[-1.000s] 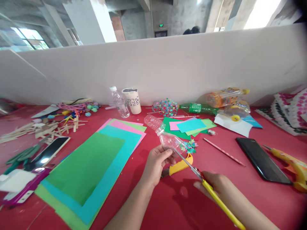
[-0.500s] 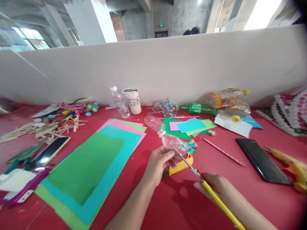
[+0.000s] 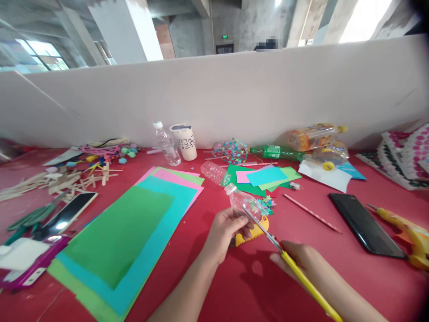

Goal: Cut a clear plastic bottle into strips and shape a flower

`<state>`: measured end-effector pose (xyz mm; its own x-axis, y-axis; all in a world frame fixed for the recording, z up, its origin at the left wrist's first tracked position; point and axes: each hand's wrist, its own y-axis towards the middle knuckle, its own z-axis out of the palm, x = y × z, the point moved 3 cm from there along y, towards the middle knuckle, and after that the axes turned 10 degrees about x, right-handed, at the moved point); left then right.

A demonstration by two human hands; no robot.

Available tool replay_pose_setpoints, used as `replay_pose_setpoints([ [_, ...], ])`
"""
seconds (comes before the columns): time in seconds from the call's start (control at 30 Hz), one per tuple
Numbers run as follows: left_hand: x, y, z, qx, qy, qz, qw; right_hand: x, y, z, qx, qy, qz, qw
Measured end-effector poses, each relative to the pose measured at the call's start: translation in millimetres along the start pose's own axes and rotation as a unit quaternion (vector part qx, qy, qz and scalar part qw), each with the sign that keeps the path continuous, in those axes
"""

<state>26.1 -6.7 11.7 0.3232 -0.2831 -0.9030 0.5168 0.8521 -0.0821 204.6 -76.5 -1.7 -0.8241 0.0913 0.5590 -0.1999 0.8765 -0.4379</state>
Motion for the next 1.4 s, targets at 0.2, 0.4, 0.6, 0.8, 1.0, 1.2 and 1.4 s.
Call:
replay_pose_setpoints([
  [0.2,-2,-1,0.6,0.002,0.0,0.001,1.0,1,0,-1,0.009,0.014,-0.011,1.0],
  [0.4,1,-1,7.9,0.003,0.006,-0.017,1.0,-3,2,1,0.008,0.014,-0.008,1.0],
  [0.6,1,-1,10.3,0.002,0.012,-0.022,1.0,-2,1,-1,0.002,0.023,-0.003,1.0],
  [0.8,0,-1,9.4,0.003,0.024,-0.022,0.999,-1,0,-1,0.001,0.03,-0.004,1.0],
  [1.0,7,0,11.1,0.021,0.041,-0.027,0.999,-2,1,1,0.005,0.036,-0.011,0.999],
  [1.2,12,1,10.7,0.027,0.047,-0.025,0.998,-1,0,-2,-0.003,0.044,-0.015,0.999],
  [1.4,10,0,11.4,0.023,0.046,-0.025,0.998,-2,1,-1,-0.015,0.05,-0.017,0.998],
])
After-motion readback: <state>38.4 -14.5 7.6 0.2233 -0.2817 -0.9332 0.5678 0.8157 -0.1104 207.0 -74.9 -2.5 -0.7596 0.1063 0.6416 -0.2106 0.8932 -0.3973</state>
